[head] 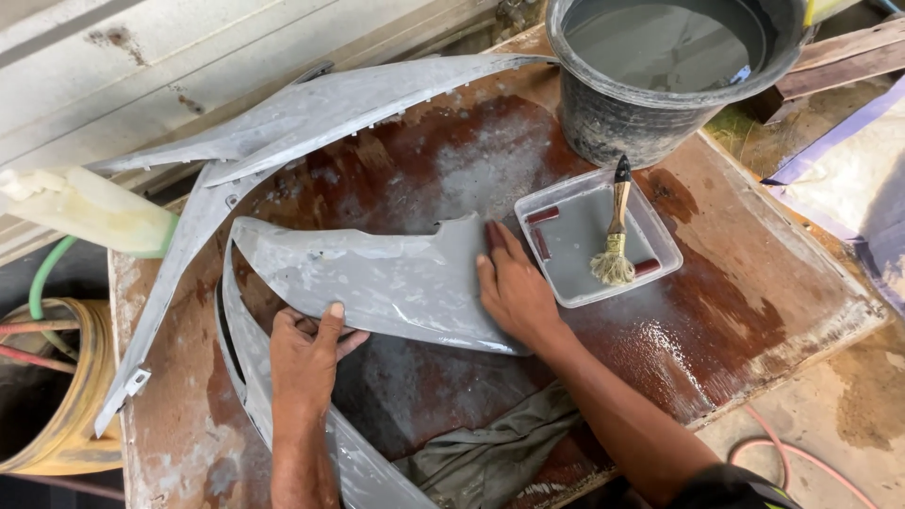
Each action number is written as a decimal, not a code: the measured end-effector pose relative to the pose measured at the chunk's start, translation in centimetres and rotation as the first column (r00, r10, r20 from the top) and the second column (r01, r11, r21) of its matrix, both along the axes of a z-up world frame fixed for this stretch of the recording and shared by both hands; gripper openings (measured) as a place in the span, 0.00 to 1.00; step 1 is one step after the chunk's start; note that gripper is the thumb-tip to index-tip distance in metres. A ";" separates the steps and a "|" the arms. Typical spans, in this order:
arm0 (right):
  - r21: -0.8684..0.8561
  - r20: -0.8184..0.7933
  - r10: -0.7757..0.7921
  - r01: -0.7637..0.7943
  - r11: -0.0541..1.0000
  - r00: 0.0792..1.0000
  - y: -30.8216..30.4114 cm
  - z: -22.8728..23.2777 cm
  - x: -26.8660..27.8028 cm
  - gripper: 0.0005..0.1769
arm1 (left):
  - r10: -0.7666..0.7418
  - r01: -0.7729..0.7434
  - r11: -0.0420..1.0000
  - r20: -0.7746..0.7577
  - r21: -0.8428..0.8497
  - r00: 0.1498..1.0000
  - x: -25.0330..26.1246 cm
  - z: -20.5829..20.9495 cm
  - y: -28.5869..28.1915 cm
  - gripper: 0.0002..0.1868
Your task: The person sands a grey plastic car part with a sanding block, dipping the block into a container of water periodically. They then flip the part over to sand the other side and continue the process on a second car part.
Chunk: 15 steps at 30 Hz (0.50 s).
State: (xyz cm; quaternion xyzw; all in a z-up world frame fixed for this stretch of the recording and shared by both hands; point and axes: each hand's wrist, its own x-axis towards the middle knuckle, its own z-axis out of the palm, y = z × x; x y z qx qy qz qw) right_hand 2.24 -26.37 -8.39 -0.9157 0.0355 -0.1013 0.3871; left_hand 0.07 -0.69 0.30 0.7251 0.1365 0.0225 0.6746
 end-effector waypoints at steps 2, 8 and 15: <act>-0.021 -0.025 0.000 -0.001 1.000 1.000 -0.7 -1.1 -3.1 0.24 | -0.006 0.006 1.000 -0.003 0.005 1.000 0.1 -0.3 0.2 0.25; -0.093 -0.053 0.092 -0.096 0.991 0.994 -1.8 -2.1 -8.8 0.32 | -0.016 0.016 1.000 -0.001 0.001 1.000 0.1 -0.4 0.3 0.25; -0.069 0.148 0.304 -0.297 0.952 0.941 4.6 4.2 -5.2 0.23 | -0.038 0.038 0.999 0.011 -0.003 0.999 0.1 -0.7 0.7 0.24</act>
